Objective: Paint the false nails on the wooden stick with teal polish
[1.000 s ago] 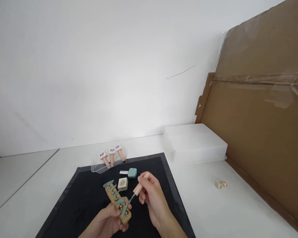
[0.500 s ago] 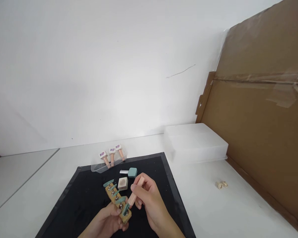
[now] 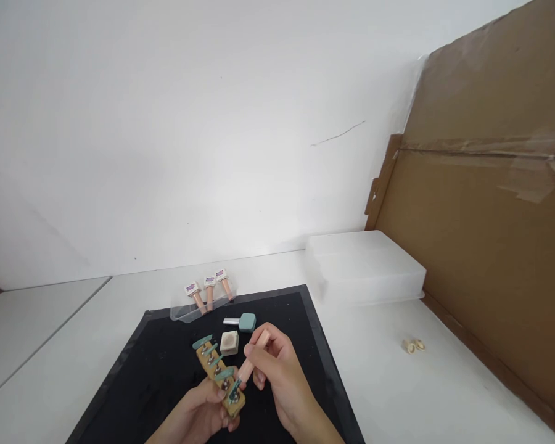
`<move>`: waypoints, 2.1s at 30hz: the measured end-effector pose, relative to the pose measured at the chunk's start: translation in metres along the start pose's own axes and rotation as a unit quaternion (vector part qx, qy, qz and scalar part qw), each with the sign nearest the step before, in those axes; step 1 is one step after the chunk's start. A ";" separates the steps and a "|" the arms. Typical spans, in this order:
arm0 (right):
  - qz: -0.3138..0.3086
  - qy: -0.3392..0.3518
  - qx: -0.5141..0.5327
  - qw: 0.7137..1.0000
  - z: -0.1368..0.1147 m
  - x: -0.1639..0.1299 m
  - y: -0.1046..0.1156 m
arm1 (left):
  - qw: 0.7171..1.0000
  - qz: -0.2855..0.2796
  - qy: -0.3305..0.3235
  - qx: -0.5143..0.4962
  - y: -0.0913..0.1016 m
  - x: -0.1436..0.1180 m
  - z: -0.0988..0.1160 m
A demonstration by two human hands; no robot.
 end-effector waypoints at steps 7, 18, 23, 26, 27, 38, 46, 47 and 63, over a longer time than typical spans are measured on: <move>-0.011 -0.007 0.002 1.000 -0.002 0.000 -0.002 | 1.000 -0.008 0.007 0.010 -0.001 -0.001 0.001; -0.014 -0.008 0.009 1.000 0.000 -0.001 -0.003 | 1.000 -0.022 0.013 0.013 -0.002 0.000 0.001; -0.016 -0.004 0.008 1.000 -0.001 -0.001 -0.001 | 1.000 -0.012 0.010 0.004 -0.002 -0.001 0.001; -0.003 0.003 0.008 1.000 -0.002 -0.001 0.001 | 1.000 -0.008 0.011 0.001 -0.001 -0.001 0.000; 0.000 0.006 0.008 1.000 -0.003 0.000 0.002 | 1.000 -0.007 0.011 0.000 0.000 -0.001 0.000; 0.000 0.005 0.006 1.000 -0.001 0.001 0.003 | 1.000 -0.002 0.007 0.001 -0.002 -0.002 0.001; -0.006 -0.002 0.006 1.000 -0.001 0.001 0.000 | 1.000 -0.005 0.008 0.000 -0.002 -0.002 0.001; -0.010 -0.003 0.004 1.000 -0.002 0.000 0.000 | 1.000 -0.012 0.009 -0.001 -0.002 -0.001 0.001; -0.019 -0.002 0.001 1.000 -0.001 0.000 -0.001 | 0.999 -0.041 0.002 0.001 0.006 0.006 -0.007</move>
Point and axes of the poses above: each hand's wrist, its own x-axis towards the middle knuckle, its own y-axis out of the back of the hand, z = x × y, the point moved 1 cm from there along x, towards the middle knuckle, and after that the axes turned 9 degrees about -x, right-handed, at the moved point
